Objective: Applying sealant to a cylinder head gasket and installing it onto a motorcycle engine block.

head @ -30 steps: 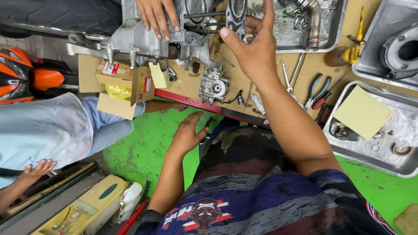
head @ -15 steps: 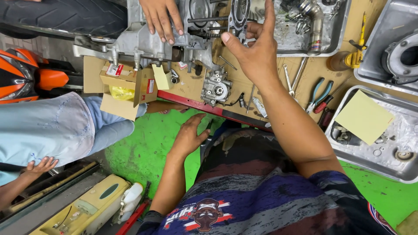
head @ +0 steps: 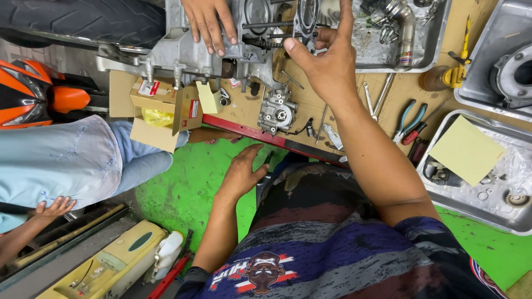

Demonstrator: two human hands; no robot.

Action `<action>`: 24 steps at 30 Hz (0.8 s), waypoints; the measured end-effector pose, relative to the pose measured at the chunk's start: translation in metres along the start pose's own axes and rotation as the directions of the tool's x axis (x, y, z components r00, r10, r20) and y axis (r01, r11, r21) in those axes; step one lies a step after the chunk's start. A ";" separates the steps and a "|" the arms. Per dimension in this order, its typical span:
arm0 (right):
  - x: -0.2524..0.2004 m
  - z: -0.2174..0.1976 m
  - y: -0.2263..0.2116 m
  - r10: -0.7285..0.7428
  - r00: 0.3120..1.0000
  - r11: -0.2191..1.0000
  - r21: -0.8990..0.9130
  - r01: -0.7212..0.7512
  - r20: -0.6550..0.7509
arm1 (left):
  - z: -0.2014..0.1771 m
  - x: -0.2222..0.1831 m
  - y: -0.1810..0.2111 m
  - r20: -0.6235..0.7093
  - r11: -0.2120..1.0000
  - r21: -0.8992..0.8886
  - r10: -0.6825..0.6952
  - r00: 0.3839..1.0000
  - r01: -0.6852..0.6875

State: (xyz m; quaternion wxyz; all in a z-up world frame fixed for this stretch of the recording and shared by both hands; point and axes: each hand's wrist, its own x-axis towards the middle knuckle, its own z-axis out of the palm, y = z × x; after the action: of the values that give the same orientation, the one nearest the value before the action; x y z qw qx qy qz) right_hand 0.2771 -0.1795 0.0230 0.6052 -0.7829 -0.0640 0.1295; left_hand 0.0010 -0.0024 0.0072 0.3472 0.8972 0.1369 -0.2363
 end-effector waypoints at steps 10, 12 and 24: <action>0.002 -0.005 -0.012 0.033 0.998 0.999 -0.028 -0.032 0.049 | -0.005 -0.003 0.008 0.008 0.999 -0.015 -0.029 1.000 0.029; 0.004 -0.006 -0.017 0.081 0.994 0.995 -0.059 -0.076 0.072 | -0.006 -0.004 0.009 0.022 0.998 -0.017 -0.055 0.998 0.055; 0.012 -0.011 -0.028 0.158 0.982 0.987 -0.049 -0.154 0.107 | -0.005 -0.008 0.006 -0.007 1.000 -0.014 -0.020 1.000 0.020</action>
State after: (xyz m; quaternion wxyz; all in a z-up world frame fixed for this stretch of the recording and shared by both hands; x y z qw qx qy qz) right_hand 0.2932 -0.1792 0.0514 0.5729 -0.7891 -0.0384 0.2183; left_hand -0.0023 -0.0041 0.0178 0.3504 0.8943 0.1486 -0.2354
